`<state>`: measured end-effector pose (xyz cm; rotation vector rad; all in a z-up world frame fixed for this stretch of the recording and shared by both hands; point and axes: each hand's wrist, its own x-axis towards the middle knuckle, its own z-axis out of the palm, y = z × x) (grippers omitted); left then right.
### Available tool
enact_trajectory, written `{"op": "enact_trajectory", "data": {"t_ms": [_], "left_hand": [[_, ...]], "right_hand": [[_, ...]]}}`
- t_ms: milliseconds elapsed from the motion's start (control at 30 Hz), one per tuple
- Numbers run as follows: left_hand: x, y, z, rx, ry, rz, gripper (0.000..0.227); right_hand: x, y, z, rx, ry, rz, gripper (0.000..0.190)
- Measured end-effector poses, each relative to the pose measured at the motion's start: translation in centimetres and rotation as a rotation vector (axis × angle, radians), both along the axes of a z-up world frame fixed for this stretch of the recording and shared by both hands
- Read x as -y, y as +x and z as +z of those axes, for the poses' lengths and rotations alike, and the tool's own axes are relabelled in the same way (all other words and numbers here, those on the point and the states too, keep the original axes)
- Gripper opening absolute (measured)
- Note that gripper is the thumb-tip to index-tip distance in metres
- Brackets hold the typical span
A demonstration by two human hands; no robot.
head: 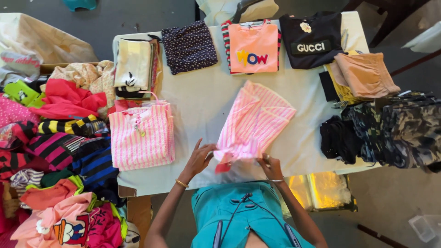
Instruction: Folding various articles of clothing on a white table.
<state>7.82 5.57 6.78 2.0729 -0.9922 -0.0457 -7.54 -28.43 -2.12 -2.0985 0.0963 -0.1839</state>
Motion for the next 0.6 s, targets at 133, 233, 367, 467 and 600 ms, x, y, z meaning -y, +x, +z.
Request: {"op": "enact_trajectory", "data": {"t_ms": [133, 233, 367, 467, 600], "left_hand": [[1.2, -0.3, -0.6, -0.205, 0.103, -0.056, 0.011], [3.4, 1.5, -2.0, -0.165, 0.014, -0.089, 0.013], [8.8, 8.1, -7.4, -0.402, -0.062, 0.130, 0.032], [11.5, 12.1, -15.9, -0.635, -0.002, 0.259, 0.051], [12.7, 12.8, -19.3, -0.782, 0.056, 0.414, 0.074]], "right_hand": [[0.8, -2.3, 0.7, -0.234, 0.220, -0.101, 0.033], [1.5, -1.0, -0.7, -0.249, 0.333, -0.141, 0.032], [3.1, 5.5, -2.8, -0.140, 0.458, -0.384, 0.020], [5.8, 8.6, -12.0, -0.189, 0.687, -0.436, 0.030], [5.2, 10.8, -12.5, -0.159, 0.689, -0.428, 0.040]]}}
